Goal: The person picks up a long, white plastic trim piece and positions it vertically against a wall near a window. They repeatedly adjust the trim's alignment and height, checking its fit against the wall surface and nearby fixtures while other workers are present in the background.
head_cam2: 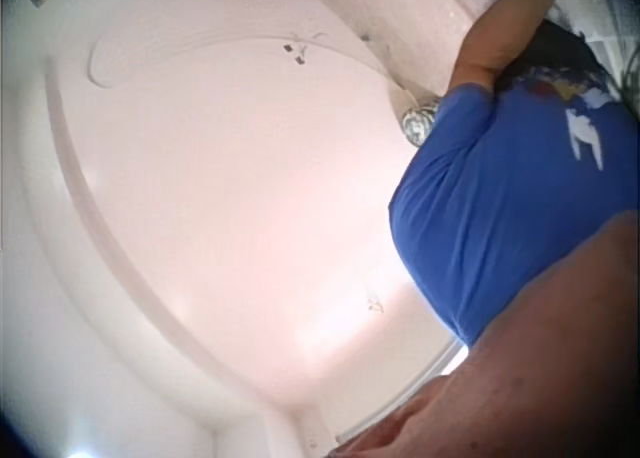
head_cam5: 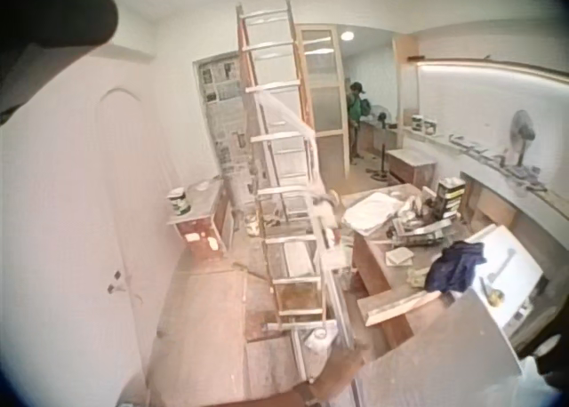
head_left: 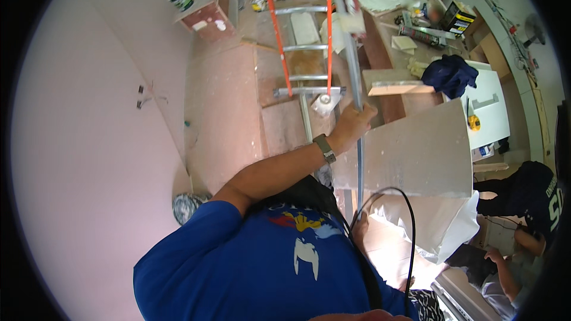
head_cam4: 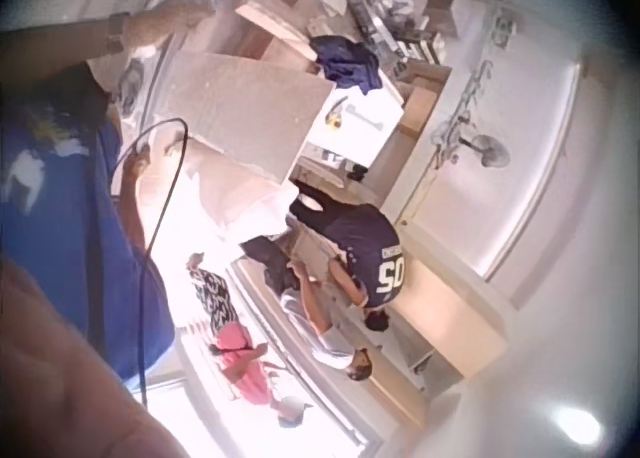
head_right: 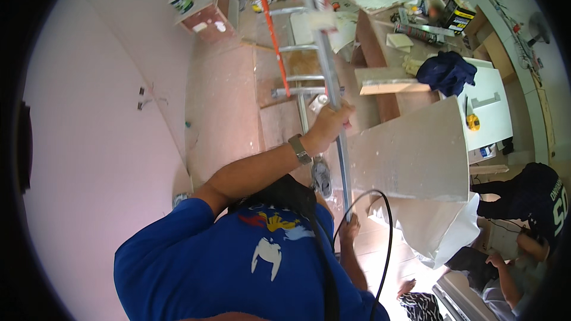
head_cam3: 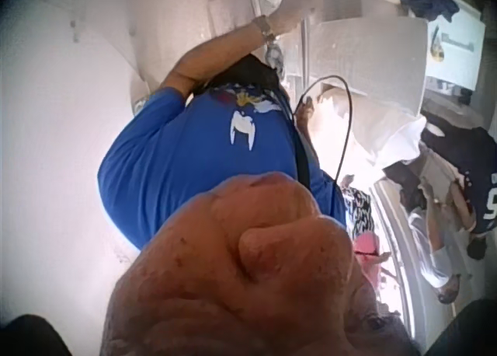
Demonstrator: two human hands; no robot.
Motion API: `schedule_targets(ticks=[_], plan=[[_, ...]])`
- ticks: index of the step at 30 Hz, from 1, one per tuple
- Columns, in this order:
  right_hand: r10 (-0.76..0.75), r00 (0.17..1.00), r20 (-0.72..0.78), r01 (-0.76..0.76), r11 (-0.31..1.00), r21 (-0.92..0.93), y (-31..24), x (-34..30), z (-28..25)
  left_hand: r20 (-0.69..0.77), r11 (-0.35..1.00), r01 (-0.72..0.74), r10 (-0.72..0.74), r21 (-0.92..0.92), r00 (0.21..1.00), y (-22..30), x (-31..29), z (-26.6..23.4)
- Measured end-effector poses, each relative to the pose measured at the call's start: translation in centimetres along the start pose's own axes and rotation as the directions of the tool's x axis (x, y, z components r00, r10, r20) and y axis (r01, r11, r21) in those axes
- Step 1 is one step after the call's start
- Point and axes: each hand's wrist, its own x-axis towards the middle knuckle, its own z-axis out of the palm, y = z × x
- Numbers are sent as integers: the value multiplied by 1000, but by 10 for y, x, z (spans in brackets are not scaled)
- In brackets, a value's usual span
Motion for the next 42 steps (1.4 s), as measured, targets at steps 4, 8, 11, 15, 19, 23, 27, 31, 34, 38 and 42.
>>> schedule_targets(ticks=[4, 8, 11, 15, 19, 23, 27, 31, 34, 38, 42], plan=[[253, 967, 11, -253, 965, 62, -43, -18, -6, 228, 984, 174, -177, 35, 957, -5, 79, -2], [331, 943, 30, -332, 931, 149, -99, 5, -13, 357, 919, 375, -394, 123, 847, -23, 178, -24], [357, 930, 84, -366, 892, 263, -144, 36, -11, 423, 900, 430, -420, 78, 803, -23, 233, -39], [295, 955, 24, -295, 939, 179, -245, 94, -14, 631, 784, 620, -461, -41, 624, -27, 296, -54], [363, 923, 125, -381, 823, 421, -296, 130, -3, 707, 792, 603, -482, 99, 517, 6, 311, -56], [459, 887, -46, -409, 829, 382, -326, 139, 30, 788, 824, 540, -444, 171, 428, 8, 346, -68], [546, 832, -99, -498, 813, 301, -347, 158, 19, 659, 820, 498, -544, 283, 520, 13, 412, -85], [641, 739, -206, -609, 767, 204, -353, 162, 18, 431, 834, 505, -548, 220, 717, 6, 518, -118], [571, 745, -345, -583, 808, 78, -370, 152, 7, 95, 865, 413, -454, 286, 886, -9, 611, -132], [618, 691, -375, -664, 748, 9, -430, 152, 0, -13, 837, 440, -461, 325, 887, -24, 689, -119], [711, 637, -299, -732, 679, 56, -463, 161, 2, -36, 849, 474, -479, 235, 877, -31, 746, -110]])
